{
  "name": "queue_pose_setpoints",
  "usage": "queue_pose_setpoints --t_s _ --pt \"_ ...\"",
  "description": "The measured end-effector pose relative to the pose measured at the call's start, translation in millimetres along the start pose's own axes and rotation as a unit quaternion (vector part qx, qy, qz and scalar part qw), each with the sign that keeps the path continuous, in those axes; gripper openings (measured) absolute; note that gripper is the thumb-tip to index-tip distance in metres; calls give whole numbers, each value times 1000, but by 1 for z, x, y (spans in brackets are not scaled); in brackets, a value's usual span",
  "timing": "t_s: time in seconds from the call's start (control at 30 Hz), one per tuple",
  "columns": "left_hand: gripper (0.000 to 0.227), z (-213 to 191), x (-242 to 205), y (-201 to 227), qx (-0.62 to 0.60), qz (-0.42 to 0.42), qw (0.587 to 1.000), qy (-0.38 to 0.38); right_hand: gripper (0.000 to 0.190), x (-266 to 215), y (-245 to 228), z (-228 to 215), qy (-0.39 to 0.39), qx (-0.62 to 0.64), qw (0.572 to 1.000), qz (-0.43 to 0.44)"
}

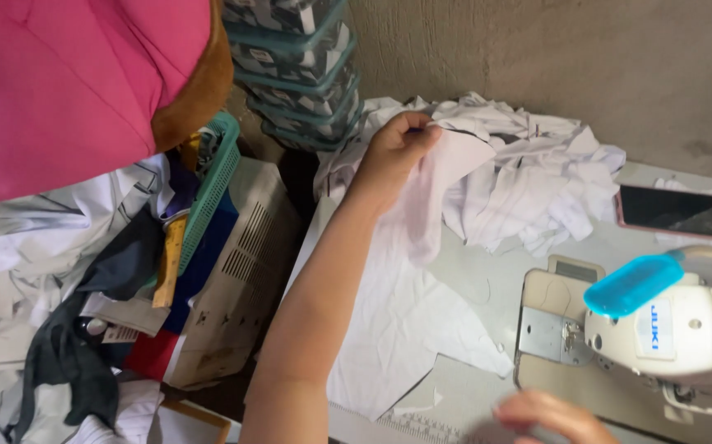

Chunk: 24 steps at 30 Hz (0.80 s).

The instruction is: Cutting and preparing fabric pieces using scissors at a sewing workstation

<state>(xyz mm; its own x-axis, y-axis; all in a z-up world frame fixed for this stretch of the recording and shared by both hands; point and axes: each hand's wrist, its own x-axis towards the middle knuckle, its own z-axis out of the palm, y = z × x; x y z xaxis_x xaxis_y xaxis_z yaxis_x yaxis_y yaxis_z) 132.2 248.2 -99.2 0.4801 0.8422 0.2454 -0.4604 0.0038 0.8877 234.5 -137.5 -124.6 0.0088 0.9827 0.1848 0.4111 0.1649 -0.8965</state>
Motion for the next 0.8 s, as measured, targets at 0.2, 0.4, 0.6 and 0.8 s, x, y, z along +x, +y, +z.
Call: queue_pose_setpoints --t_s 0.2,0.4,0.6,0.8 --pt "21 17 -54 24 -9 -69 997 -19 53 102 -25 10 175 168 967 83" --pt "24 37 -79 33 -10 -101 993 -64 25 183 1 25 261 54 954 141" --pt "28 9 -70 31 38 -94 994 -38 8 174 1 7 329 18 931 156" --pt "20 -2 -66 39 28 -11 999 -15 13 171 -7 11 338 76 934 88"
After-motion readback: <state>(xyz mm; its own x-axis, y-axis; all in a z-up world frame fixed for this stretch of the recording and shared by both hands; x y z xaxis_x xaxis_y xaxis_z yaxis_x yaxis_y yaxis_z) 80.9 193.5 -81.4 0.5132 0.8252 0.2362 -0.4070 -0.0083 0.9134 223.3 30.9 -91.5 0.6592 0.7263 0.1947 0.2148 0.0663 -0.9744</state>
